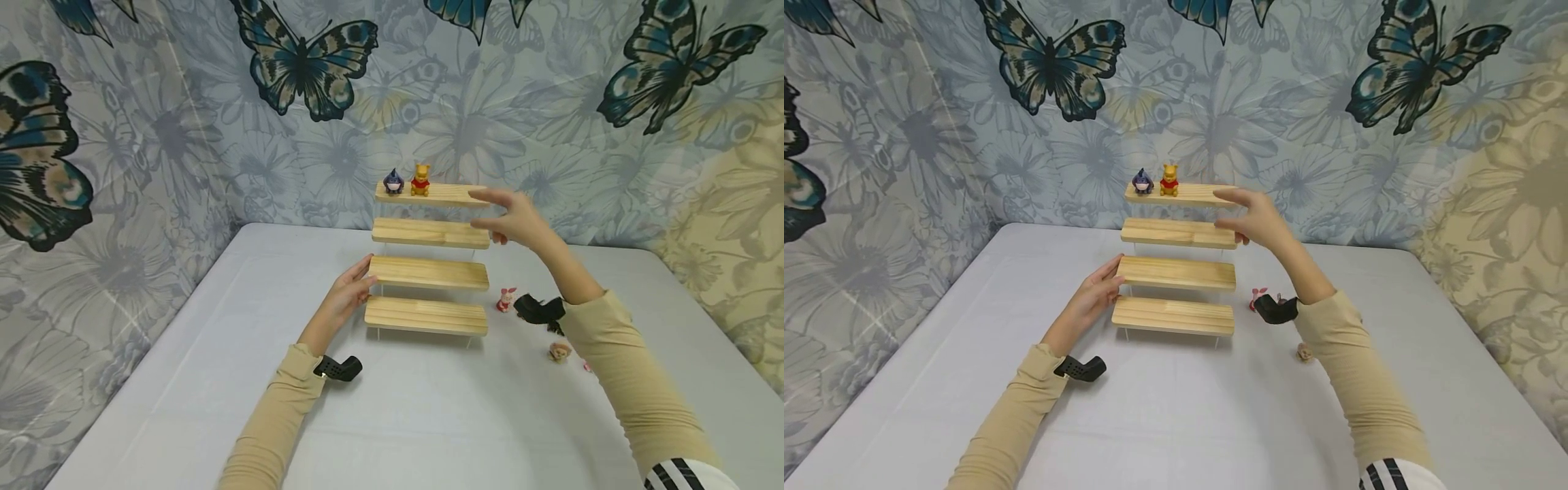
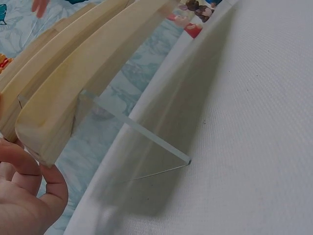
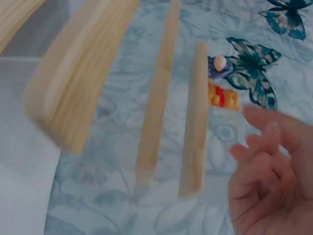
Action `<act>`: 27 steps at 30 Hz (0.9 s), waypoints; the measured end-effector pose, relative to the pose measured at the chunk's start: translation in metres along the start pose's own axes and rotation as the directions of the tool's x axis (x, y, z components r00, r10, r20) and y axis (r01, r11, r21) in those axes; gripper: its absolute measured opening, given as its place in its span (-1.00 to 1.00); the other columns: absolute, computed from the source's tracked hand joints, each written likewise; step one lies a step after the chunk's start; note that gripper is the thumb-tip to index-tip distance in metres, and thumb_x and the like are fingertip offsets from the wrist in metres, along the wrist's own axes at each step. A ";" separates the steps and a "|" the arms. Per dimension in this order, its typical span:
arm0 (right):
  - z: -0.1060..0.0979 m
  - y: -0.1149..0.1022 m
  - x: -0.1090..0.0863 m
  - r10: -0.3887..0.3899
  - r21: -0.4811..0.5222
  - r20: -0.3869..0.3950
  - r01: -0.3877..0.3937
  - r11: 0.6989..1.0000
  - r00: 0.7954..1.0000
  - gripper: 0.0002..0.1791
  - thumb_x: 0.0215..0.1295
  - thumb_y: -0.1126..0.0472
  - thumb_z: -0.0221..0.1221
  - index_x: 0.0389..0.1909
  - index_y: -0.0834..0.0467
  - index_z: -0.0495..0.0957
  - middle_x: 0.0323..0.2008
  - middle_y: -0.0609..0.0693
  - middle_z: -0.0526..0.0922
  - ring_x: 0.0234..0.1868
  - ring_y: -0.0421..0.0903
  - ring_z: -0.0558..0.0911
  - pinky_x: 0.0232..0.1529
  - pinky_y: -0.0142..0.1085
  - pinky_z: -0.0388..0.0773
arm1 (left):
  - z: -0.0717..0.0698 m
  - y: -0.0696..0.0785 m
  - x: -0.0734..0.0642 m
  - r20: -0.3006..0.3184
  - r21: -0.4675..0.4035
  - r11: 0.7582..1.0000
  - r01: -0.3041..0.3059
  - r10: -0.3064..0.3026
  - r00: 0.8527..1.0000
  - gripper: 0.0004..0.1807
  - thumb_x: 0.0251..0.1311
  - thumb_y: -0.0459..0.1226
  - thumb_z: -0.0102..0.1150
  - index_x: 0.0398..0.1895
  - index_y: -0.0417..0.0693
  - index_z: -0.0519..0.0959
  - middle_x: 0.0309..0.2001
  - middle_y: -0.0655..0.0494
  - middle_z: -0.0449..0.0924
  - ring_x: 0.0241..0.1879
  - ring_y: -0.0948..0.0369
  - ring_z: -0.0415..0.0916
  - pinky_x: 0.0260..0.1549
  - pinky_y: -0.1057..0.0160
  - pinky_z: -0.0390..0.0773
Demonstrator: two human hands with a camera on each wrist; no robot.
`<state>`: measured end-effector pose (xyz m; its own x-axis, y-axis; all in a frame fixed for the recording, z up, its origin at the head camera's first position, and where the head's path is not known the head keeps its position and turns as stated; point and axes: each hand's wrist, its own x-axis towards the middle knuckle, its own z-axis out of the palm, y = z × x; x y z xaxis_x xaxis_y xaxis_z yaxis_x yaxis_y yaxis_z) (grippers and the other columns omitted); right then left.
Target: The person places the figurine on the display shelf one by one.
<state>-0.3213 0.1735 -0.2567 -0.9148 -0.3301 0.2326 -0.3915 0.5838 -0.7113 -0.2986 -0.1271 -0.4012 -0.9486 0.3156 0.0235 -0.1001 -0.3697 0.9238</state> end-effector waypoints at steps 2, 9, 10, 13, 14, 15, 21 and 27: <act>-0.005 0.005 -0.012 0.020 -0.077 0.089 -0.013 0.997 0.996 -0.38 0.12 0.19 0.23 0.23 0.13 0.30 -0.22 0.20 0.55 -0.75 -0.05 0.43 -0.66 -0.23 0.40 | 0.001 0.004 -0.003 0.013 0.013 1.000 -0.004 0.003 1.000 -0.35 0.21 -0.45 -0.02 0.36 -0.09 0.05 0.35 0.02 -0.08 -0.64 0.33 0.15 -0.49 0.38 0.24; -0.023 0.025 -0.053 0.023 -0.136 0.156 -0.001 0.991 0.987 -0.36 0.12 0.15 0.23 0.24 0.15 0.29 -0.05 0.22 0.44 -0.76 -0.05 0.41 -0.69 -0.23 0.38 | 0.002 0.004 -0.002 0.017 -0.002 1.000 -0.005 0.005 1.000 -0.35 0.22 -0.45 -0.04 0.36 -0.10 0.04 0.36 0.03 -0.08 -0.65 0.33 0.14 -0.50 0.37 0.21; -0.026 0.027 -0.060 0.035 -0.139 0.148 -0.014 0.990 0.988 -0.36 0.12 0.14 0.23 0.24 0.14 0.30 -0.02 0.20 0.43 -0.76 -0.05 0.41 -0.69 -0.23 0.38 | 0.001 0.002 -0.001 0.016 -0.012 1.000 -0.003 0.003 1.000 -0.36 0.22 -0.46 -0.03 0.36 -0.09 0.05 0.35 0.04 -0.07 -0.65 0.33 0.14 -0.50 0.37 0.21; -0.033 0.035 -0.079 0.077 -0.150 0.132 -0.057 0.987 0.988 -0.37 0.12 0.12 0.23 0.23 0.14 0.30 -0.38 0.16 0.54 -0.76 -0.05 0.41 -0.69 -0.24 0.37 | 0.001 -0.003 0.000 0.015 -0.017 1.000 -0.002 0.002 1.000 -0.36 0.22 -0.46 -0.04 0.36 -0.09 0.06 0.35 0.04 -0.06 -0.65 0.33 0.14 -0.51 0.38 0.22; -0.035 0.037 -0.085 0.085 -0.154 0.130 -0.065 0.986 0.988 -0.36 0.12 0.10 0.23 0.23 0.14 0.30 -0.50 0.13 0.52 -0.76 -0.05 0.40 -0.68 -0.25 0.37 | 0.002 -0.003 0.000 0.013 -0.017 1.000 -0.001 0.001 1.000 -0.36 0.22 -0.46 -0.04 0.36 -0.09 0.06 0.35 0.04 -0.06 -0.65 0.33 0.15 -0.51 0.38 0.22; -0.037 0.040 -0.091 0.090 -0.159 0.126 -0.069 0.985 0.988 -0.37 0.12 0.10 0.23 0.23 0.14 0.30 -0.51 0.12 0.51 -0.75 -0.05 0.40 -0.69 -0.25 0.37 | 0.001 -0.005 0.001 0.007 -0.019 1.000 -0.002 0.002 1.000 -0.37 0.22 -0.46 -0.04 0.36 -0.08 0.07 0.35 0.05 -0.05 -0.65 0.33 0.15 -0.52 0.39 0.22; -0.043 0.060 -0.113 0.021 -0.144 0.113 -0.005 0.990 0.993 -0.43 0.13 0.18 0.22 0.20 0.12 0.34 -0.27 0.14 0.49 -0.77 -0.08 0.40 -0.72 -0.25 0.38 | -0.001 -0.007 0.003 -0.016 0.003 1.000 -0.014 0.015 1.000 -0.37 0.21 -0.42 -0.01 0.35 -0.05 0.09 0.34 0.06 -0.03 -0.64 0.32 0.13 -0.52 0.36 0.20; -0.042 0.073 -0.130 0.058 -0.122 0.144 -0.041 0.992 0.988 -0.47 0.14 0.17 0.21 0.18 0.03 0.38 -0.58 0.01 0.46 -0.78 -0.09 0.37 -0.71 -0.26 0.36 | -0.002 -0.006 0.003 -0.020 0.011 1.000 -0.006 0.006 1.000 -0.37 0.22 -0.42 -0.01 0.35 -0.04 0.09 0.35 0.08 -0.04 -0.64 0.30 0.12 -0.50 0.35 0.20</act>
<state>-0.2353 0.2903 -0.3106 -0.9123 -0.3989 0.0928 -0.3631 0.6831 -0.6336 -0.3018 -0.1257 -0.4077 -0.9550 0.2958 0.0218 -0.0909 -0.3617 0.9279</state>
